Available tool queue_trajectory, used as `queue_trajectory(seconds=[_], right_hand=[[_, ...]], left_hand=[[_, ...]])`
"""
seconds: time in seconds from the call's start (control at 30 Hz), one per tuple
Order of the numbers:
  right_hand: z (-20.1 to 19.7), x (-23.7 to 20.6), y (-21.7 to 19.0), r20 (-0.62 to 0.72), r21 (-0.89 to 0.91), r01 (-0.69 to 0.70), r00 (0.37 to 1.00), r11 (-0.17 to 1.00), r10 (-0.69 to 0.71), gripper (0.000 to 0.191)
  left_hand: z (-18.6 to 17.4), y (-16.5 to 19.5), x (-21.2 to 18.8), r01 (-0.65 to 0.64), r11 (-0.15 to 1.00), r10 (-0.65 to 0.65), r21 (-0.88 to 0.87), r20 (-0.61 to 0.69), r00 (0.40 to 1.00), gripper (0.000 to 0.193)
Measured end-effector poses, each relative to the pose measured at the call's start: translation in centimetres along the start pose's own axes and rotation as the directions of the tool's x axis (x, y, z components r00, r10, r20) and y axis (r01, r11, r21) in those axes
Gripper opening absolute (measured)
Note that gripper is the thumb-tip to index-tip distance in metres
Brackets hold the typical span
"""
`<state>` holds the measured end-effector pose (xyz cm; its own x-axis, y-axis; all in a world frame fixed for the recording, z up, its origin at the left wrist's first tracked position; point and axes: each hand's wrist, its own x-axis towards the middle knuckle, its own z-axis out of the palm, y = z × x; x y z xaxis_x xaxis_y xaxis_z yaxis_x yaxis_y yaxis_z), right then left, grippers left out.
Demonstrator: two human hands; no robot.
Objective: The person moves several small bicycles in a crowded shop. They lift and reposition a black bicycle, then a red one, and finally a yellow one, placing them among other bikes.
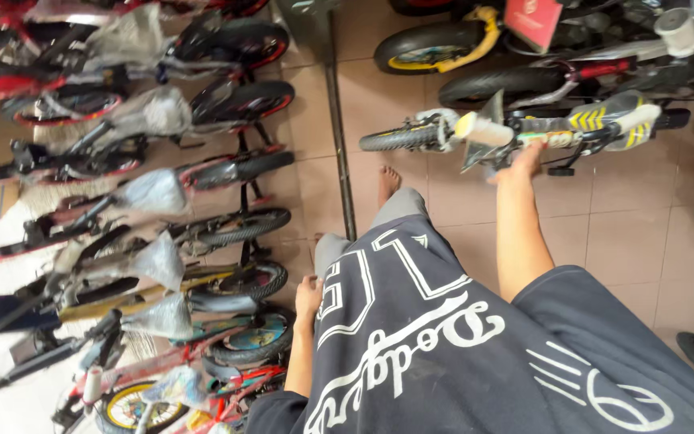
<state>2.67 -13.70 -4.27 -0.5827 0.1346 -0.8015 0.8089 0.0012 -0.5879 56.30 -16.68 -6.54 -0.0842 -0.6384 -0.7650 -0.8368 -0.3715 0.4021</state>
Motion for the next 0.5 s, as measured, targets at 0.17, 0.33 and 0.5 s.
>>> queue_trajectory(seconds=[0.17, 0.33, 0.5], right_hand=[[4.5, -6.2, 1.9, 0.157, 0.229, -0.050, 0.988, 0.972, 0.014, 0.089], [6.9, -8.2, 1.1, 0.274, 0.104, -0.128, 0.957, 0.986, 0.095, 0.087], [7.3, -7.3, 1.4, 0.511, -0.156, 0.072, 0.859, 0.985, 0.018, 0.080]], left_hand=[[-5.1, -6.4, -1.7, -0.131, 0.939, 0.085, -0.318, -0.153, 0.985, 0.042], [-9.0, -12.5, -4.2, 0.108, 0.849, -0.229, -0.518, -0.176, 0.957, 0.033], [-7.6, -14.6, -6.2, 0.124, 0.867, -0.353, -0.483, -0.418, 0.837, 0.034]])
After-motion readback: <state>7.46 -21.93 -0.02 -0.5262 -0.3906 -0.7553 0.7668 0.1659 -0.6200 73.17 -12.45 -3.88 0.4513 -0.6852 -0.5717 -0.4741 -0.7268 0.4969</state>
